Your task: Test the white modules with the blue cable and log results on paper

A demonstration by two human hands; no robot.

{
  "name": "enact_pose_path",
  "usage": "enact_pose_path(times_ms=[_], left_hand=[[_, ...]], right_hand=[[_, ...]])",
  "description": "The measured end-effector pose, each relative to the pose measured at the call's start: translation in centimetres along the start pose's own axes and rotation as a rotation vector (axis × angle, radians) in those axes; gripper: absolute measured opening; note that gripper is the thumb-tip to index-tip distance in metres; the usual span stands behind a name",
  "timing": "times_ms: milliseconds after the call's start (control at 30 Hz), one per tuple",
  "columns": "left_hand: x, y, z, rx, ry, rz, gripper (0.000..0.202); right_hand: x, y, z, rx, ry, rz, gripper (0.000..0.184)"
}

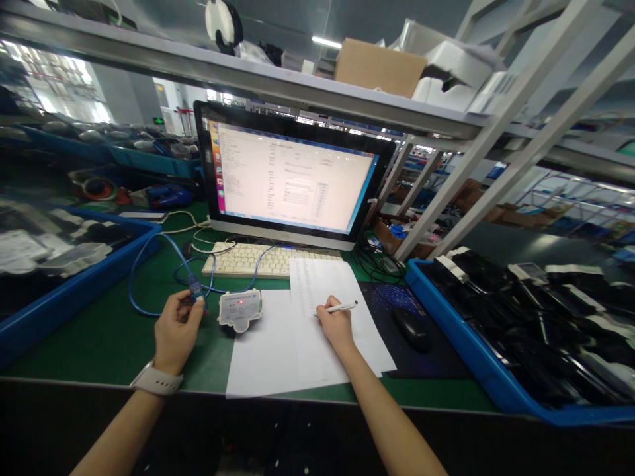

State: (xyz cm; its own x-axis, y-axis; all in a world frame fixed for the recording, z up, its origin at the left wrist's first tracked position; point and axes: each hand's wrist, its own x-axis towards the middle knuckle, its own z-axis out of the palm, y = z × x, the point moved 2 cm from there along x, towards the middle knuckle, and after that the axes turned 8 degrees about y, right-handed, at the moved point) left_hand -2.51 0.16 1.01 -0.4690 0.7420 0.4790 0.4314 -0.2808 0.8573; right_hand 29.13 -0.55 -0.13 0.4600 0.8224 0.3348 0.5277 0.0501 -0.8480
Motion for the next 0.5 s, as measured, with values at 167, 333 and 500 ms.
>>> enact_pose_path(times_ms=[167,333,500], left_hand=[[0.0,-0.2,0.1,-0.019,-0.003,-0.011,0.037],[0.1,-0.4,0.1,-0.013,0.009,-0.031,0.037],[0.3,-0.5,0.0,0.070,0.067,-0.036,0.034]], right_hand=[[0.0,-0.1,-0.1,0.018,0.015,0.010,0.020],[0.1,0.0,-0.1,0.081,0.047,0.076,0.021],[1.5,0.4,-0.4,0.141,0.011,0.250,0.027]])
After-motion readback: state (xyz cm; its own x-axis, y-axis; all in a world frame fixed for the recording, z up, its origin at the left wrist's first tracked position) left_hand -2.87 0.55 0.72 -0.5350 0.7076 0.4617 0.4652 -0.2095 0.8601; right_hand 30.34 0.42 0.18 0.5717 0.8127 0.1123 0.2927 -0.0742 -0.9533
